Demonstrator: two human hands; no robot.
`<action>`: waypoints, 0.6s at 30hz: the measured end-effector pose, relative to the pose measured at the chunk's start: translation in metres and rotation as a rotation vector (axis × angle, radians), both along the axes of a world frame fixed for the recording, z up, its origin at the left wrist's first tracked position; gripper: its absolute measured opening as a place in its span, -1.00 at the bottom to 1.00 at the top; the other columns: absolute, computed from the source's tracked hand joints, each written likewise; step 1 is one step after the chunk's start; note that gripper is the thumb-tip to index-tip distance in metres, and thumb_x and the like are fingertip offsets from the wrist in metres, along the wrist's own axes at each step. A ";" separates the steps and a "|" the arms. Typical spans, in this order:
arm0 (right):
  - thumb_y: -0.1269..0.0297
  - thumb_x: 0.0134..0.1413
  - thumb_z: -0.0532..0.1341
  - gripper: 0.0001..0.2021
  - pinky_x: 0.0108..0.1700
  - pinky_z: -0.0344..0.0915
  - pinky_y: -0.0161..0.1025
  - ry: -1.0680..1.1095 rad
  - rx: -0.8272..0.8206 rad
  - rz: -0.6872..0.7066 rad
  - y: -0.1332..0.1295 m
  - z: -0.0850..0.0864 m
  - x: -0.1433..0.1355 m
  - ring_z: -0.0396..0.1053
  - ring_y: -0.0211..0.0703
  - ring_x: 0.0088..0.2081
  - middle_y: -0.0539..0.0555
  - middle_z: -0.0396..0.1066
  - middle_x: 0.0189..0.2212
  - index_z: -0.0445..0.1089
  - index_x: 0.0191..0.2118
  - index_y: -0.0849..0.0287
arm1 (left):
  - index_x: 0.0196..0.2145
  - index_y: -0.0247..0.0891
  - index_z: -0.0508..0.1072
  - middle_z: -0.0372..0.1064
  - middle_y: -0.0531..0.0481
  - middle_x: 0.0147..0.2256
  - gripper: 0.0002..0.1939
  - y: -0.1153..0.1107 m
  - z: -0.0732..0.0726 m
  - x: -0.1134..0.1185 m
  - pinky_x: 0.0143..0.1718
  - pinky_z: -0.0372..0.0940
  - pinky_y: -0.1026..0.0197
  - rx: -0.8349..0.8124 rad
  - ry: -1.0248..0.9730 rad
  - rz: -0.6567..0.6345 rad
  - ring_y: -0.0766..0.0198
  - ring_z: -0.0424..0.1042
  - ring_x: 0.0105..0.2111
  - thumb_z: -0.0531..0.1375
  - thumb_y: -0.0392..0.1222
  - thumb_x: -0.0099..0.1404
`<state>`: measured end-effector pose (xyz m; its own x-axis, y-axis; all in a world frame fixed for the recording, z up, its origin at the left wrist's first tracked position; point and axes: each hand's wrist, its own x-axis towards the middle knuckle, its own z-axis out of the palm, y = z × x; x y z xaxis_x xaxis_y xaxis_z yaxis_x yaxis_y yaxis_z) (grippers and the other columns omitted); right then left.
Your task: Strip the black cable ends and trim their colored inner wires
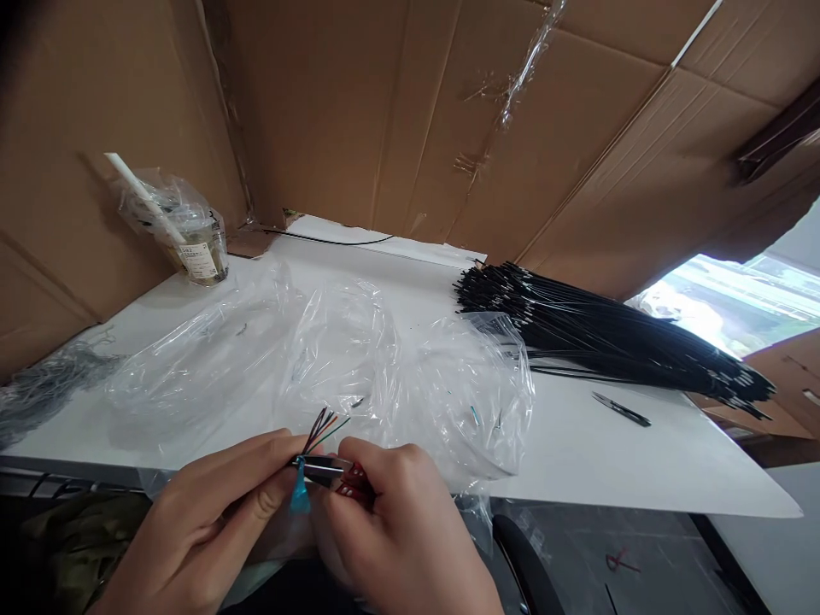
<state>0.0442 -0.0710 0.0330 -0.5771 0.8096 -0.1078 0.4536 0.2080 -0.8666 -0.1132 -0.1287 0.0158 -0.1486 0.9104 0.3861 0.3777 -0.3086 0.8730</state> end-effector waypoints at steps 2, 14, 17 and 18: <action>0.43 0.08 0.08 -0.84 -0.51 -0.04 -0.30 0.004 0.001 0.009 0.001 -0.001 0.003 -0.02 -0.30 -0.52 -0.09 0.11 -0.61 0.19 -0.50 0.14 | -0.02 0.19 0.55 0.58 0.17 -0.10 -0.69 -0.008 -0.011 -0.003 -0.18 0.50 0.28 -0.015 0.080 0.091 0.16 0.57 -0.13 0.20 -0.22 0.39; 0.45 0.10 0.08 -0.83 -0.46 -0.01 -0.27 -0.180 0.034 0.075 0.013 -0.008 0.006 0.06 -0.29 -0.49 -0.09 0.19 -0.59 0.20 -0.49 0.14 | 0.06 0.09 0.49 0.55 0.09 -0.03 -0.66 0.000 -0.011 -0.012 -0.11 0.48 0.28 -0.119 0.190 -0.089 0.16 0.55 -0.04 0.03 -0.22 0.48; 0.42 0.14 0.08 -0.82 -0.44 0.02 -0.28 -0.176 -0.007 0.067 0.014 -0.010 0.005 0.06 -0.29 -0.47 -0.09 0.20 -0.56 0.19 -0.48 0.15 | -0.09 0.04 0.50 0.55 0.12 -0.20 -0.71 0.005 -0.005 -0.013 -0.24 0.43 0.34 -0.142 0.176 -0.165 0.26 0.55 -0.21 0.00 -0.21 0.50; 0.41 0.15 0.08 -0.82 -0.44 0.02 -0.28 -0.176 -0.019 0.063 0.014 -0.011 0.005 0.05 -0.28 -0.46 -0.09 0.20 -0.56 0.18 -0.48 0.15 | -0.16 0.00 0.49 0.53 0.13 -0.26 -0.73 0.006 -0.004 -0.014 -0.25 0.41 0.34 -0.155 0.171 -0.186 0.28 0.53 -0.26 0.00 -0.20 0.50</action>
<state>0.0489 -0.0567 0.0222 -0.5974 0.7693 -0.2266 0.5850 0.2247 -0.7793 -0.1267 -0.1223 0.0115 0.0811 0.9660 0.2456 0.4726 -0.2542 0.8438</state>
